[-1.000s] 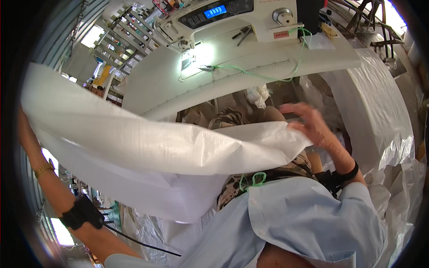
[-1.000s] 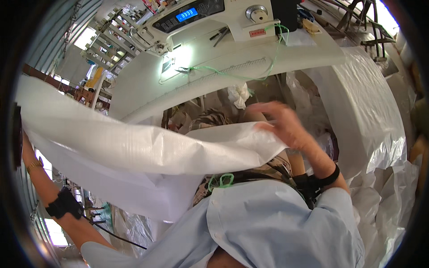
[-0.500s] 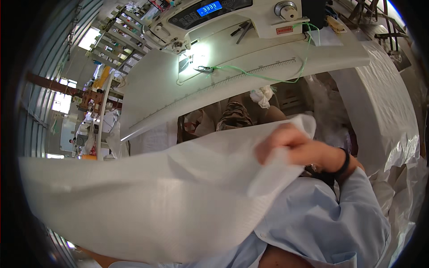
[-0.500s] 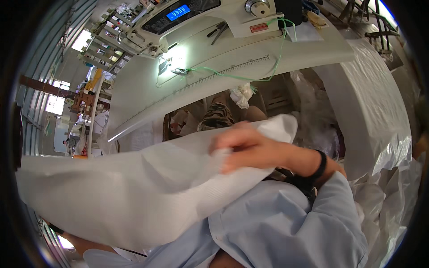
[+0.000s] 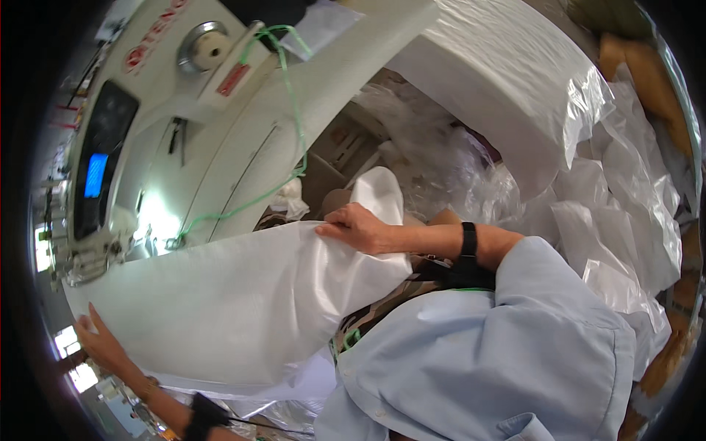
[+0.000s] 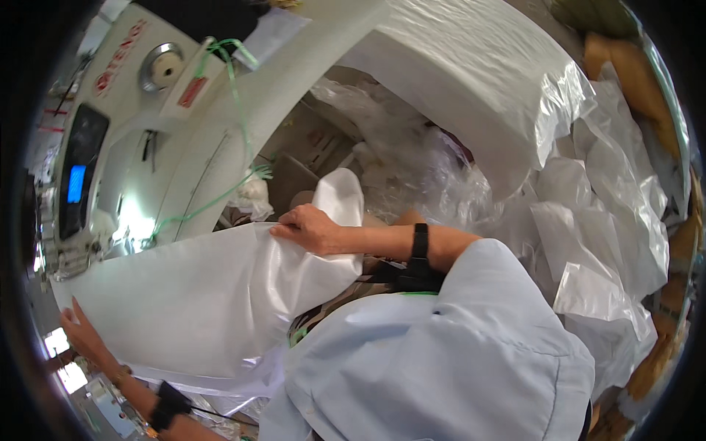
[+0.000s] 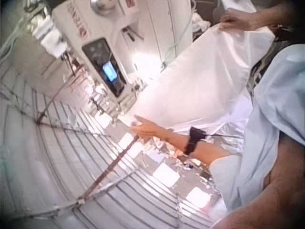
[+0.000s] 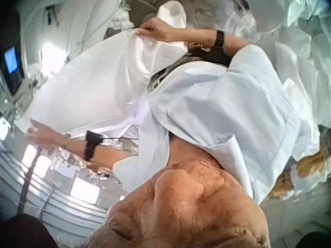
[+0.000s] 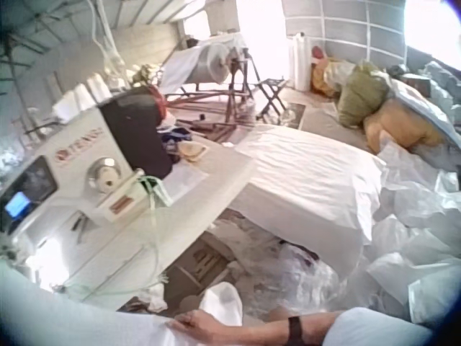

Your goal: Sewing the edges of a large white plastic or synthetic fabric sheet using an industrial sewing machine.

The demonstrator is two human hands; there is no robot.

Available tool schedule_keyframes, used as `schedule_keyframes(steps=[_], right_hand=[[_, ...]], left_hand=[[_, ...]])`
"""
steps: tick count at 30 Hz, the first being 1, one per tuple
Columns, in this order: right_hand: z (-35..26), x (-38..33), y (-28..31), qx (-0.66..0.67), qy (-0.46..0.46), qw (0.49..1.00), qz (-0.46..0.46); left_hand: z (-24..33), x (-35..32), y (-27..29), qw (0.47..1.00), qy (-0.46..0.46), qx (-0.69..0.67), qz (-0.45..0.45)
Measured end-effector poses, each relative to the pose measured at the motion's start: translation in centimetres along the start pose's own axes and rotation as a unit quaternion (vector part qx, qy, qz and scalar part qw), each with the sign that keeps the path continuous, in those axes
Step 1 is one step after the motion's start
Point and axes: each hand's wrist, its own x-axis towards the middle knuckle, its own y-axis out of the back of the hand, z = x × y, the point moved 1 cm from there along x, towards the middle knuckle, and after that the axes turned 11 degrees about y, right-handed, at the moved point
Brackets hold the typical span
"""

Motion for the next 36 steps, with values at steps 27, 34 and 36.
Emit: schedule_keyframes(steps=[27, 34, 36], right_hand=[[32.0, -40.0, 17.8, -0.239, -0.517, 0.820, -0.063], [30.8, -37.9, 15.1, -0.268, -0.529, 0.802, -0.078], [31.4, -38.1, 14.9, -0.264, -0.538, 0.797, -0.073]], left_hand=[[16.8, -13.6, 3.5, 0.950, 0.194, -0.123, -0.210], [9.8, -14.5, 4.9, 0.966, 0.159, -0.080, -0.188], [8.2, -15.4, 5.2, 0.959, 0.177, -0.093, -0.200]])
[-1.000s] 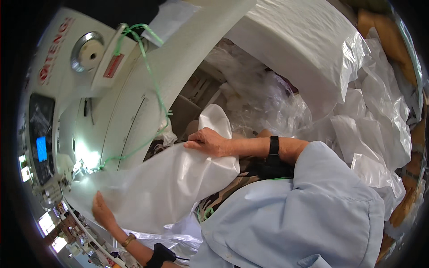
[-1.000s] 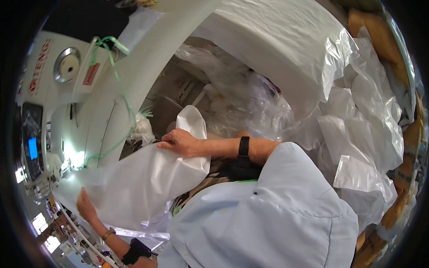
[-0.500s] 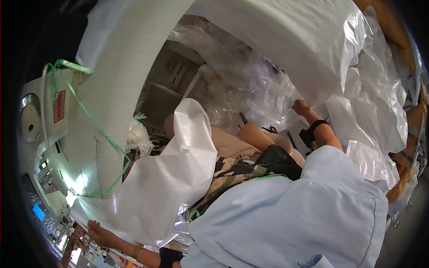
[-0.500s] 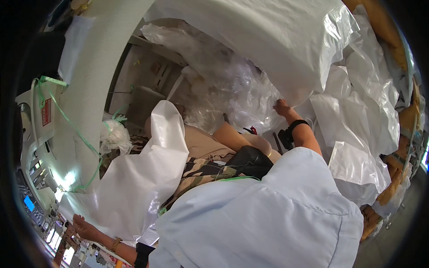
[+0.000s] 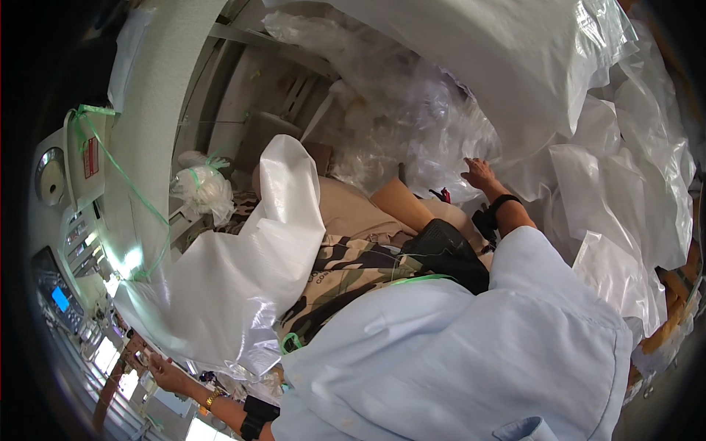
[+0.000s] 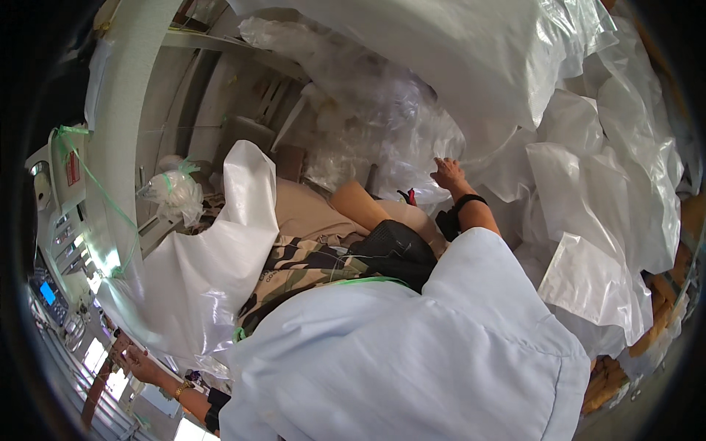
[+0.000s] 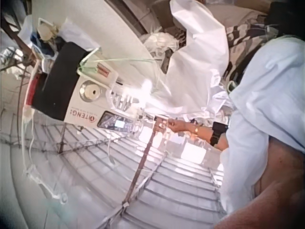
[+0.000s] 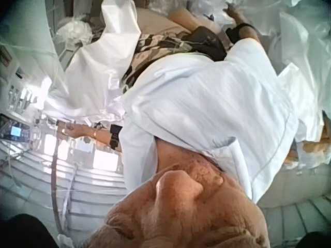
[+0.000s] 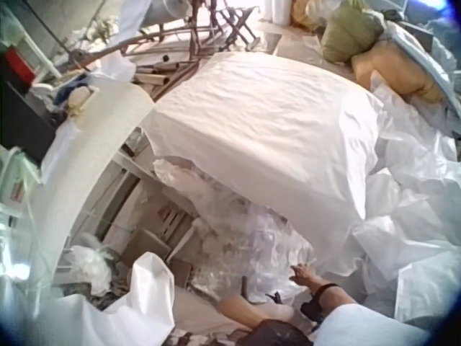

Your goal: Sewing the edges of a large white plastic or synthetic fabric sheet using an industrial sewing machine.

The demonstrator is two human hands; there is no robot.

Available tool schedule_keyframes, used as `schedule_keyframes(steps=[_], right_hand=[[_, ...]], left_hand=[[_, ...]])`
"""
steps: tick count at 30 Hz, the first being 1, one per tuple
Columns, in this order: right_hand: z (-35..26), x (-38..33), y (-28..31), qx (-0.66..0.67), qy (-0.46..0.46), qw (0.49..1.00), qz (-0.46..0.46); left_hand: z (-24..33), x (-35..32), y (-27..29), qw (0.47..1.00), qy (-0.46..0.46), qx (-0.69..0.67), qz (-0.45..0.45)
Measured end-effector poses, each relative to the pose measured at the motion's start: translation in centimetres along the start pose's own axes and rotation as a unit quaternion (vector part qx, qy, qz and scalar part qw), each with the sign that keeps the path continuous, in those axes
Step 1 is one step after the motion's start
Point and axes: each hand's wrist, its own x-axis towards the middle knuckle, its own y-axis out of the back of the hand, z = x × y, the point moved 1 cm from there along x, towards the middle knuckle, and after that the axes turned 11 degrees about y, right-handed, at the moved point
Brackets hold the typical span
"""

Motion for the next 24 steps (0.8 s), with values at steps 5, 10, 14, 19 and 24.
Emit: schedule_keyframes(steps=[5, 10, 14, 19, 24], right_hand=[[0.6, 1.6, -1.3, 0.016, -0.019, 0.999, 0.040], [1.0, 2.5, -1.7, 0.029, -0.068, 0.996, 0.057], [1.5, 3.5, -2.1, 0.072, -0.076, 0.992, 0.064], [3.4, 5.9, -3.8, 0.129, -0.044, 0.988, 0.070], [0.1, 6.6, -1.2, 0.276, 0.041, 0.934, 0.223]], left_hand=[[-2.7, -1.4, 1.5, 1.000, 0.017, -0.004, -0.018], [-4.3, -3.0, 4.2, 0.999, 0.040, -0.010, 0.011], [-6.2, -3.6, 6.8, 0.999, 0.041, -0.019, 0.018], [-10.3, -3.4, 9.9, 0.998, 0.060, -0.020, 0.020], [-13.4, -3.0, 11.9, 0.981, 0.134, -0.137, 0.038]])
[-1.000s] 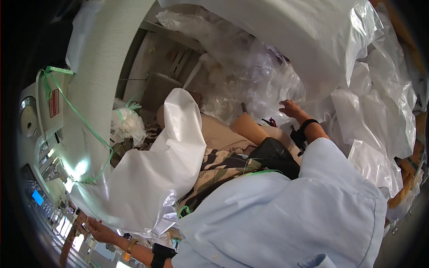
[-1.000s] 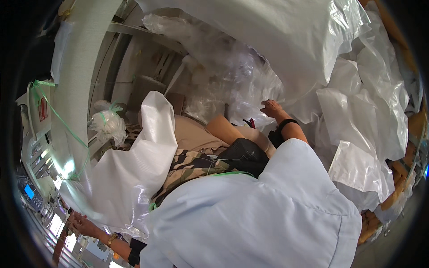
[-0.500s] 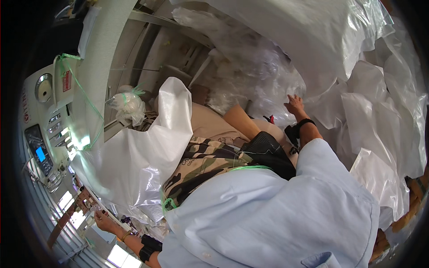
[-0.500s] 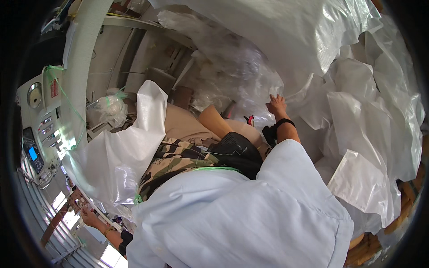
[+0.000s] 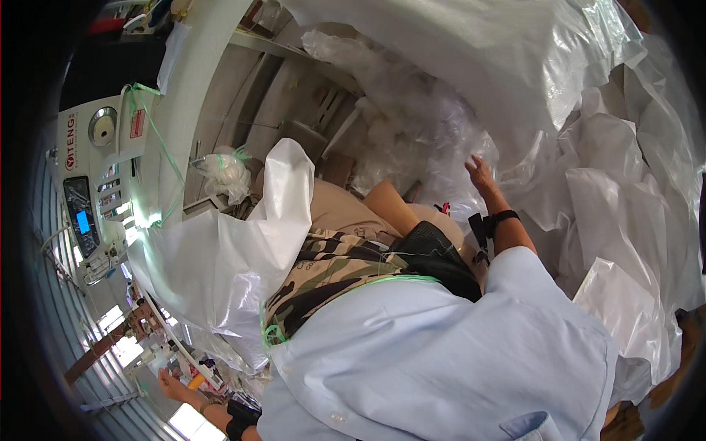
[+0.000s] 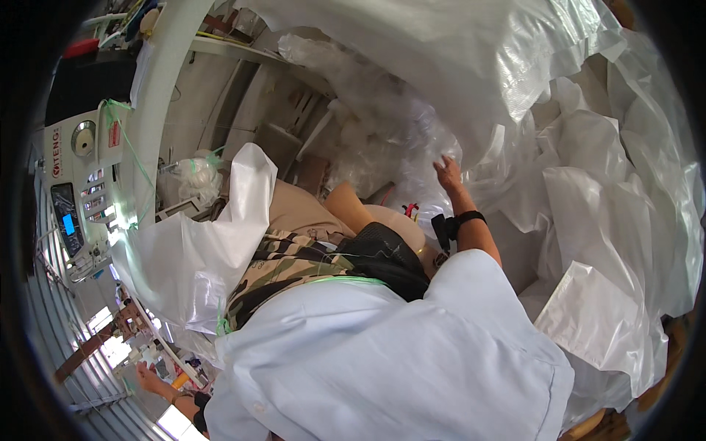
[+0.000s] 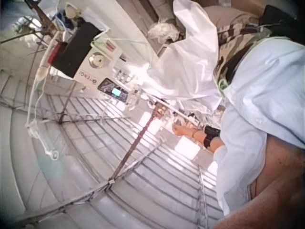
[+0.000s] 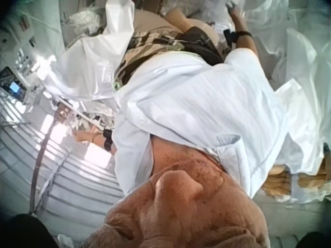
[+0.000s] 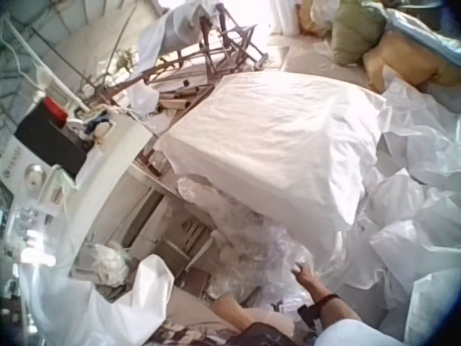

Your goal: Sewing the edges of a large white plastic or synthetic fabric sheet using an industrial sewing machine.

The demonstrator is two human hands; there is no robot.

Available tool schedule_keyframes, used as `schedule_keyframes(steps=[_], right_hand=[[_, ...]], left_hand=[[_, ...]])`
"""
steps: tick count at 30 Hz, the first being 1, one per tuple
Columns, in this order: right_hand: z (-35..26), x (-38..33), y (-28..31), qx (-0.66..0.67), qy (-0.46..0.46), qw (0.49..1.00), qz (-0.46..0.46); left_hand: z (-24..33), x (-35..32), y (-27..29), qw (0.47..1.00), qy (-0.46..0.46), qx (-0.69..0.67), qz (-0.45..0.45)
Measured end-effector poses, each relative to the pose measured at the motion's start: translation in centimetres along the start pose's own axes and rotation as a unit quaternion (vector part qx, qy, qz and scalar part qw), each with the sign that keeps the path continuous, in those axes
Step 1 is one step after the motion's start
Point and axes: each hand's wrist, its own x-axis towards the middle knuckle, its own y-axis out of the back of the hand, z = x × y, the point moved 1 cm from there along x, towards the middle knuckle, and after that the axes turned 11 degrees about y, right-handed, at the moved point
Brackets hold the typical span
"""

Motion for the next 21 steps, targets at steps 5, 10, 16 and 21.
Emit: schedule_keyframes(steps=[5, 10, 16, 21], right_hand=[[-18.8, -3.4, 5.4, 0.391, 0.265, 0.881, -0.037], [-38.0, -12.1, 12.8, 0.323, 0.592, 0.737, -0.030], [-50.8, -21.0, 14.1, 0.411, 0.789, 0.436, -0.136], [-55.7, -28.4, 13.9, 0.411, 0.812, 0.294, -0.293]], left_hand=[[6.1, -1.8, 0.7, 0.995, -0.015, -0.104, -0.002], [18.9, -10.5, -2.9, 0.947, -0.170, -0.229, -0.150], [30.8, -25.7, -10.6, 0.770, -0.433, -0.142, -0.447], [32.3, -29.2, -9.1, 0.724, -0.500, -0.151, -0.450]])
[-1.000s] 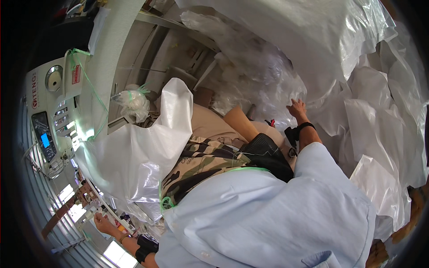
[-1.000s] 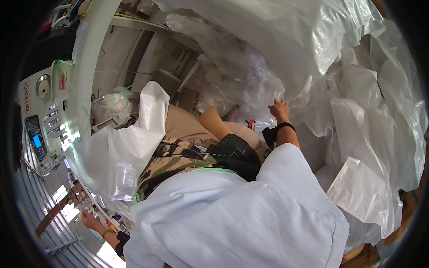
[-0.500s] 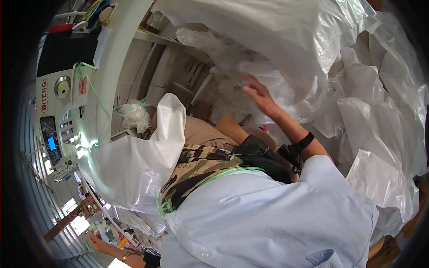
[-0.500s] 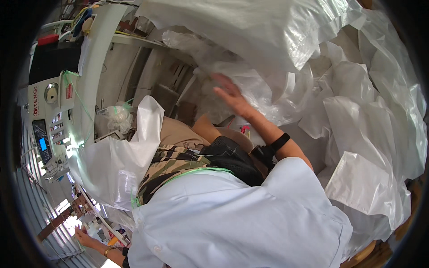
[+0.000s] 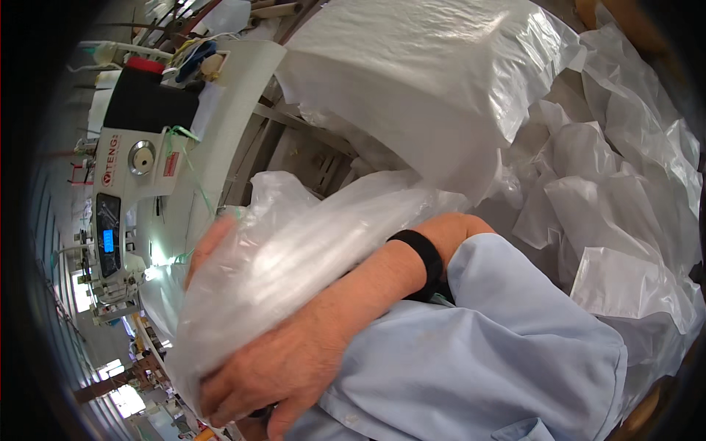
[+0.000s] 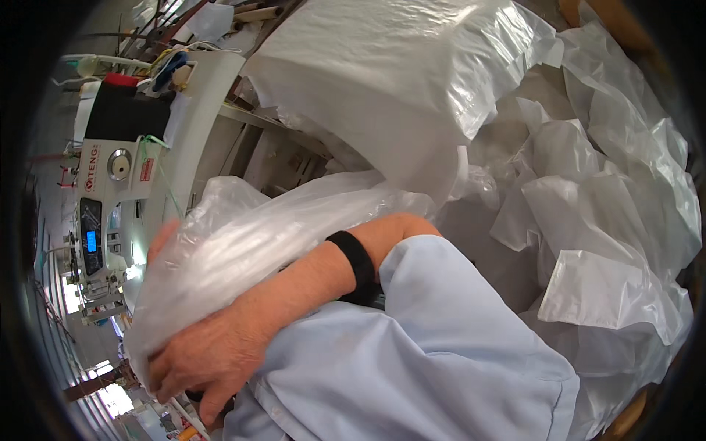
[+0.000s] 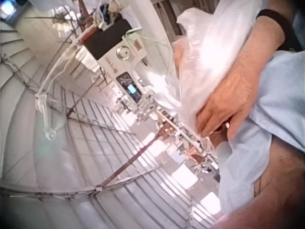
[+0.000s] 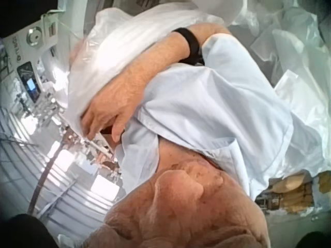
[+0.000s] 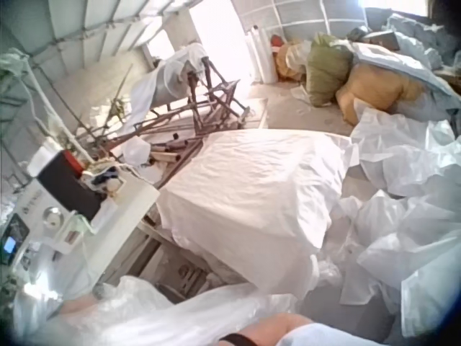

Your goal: Sewing the edges of a large white plastic or synthetic fabric sheet using an industrial sewing machine.

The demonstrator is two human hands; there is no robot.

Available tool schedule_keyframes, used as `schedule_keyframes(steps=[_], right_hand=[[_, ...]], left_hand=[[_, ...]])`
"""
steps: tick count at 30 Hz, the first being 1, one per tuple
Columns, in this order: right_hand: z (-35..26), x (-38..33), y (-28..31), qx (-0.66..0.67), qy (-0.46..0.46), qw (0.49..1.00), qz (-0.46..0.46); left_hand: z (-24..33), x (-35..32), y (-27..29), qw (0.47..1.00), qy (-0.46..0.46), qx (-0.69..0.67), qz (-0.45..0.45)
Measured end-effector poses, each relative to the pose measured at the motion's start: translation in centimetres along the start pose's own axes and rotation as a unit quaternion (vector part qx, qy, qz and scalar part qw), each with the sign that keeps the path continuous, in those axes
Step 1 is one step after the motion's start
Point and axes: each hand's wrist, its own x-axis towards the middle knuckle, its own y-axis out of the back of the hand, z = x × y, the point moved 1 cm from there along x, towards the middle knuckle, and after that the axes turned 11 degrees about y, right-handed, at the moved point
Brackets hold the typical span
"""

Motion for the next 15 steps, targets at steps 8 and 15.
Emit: schedule_keyframes(steps=[8, 15], right_hand=[[0.7, -8.2, 2.6, -0.312, -0.061, 0.946, -0.068], [4.0, -15.6, 7.3, -0.669, -0.383, 0.632, -0.082]], left_hand=[[-12.8, -11.0, 28.2, 0.837, 0.193, 0.212, 0.466], [-18.9, -46.2, 40.3, 0.565, 0.499, 0.482, 0.446]])
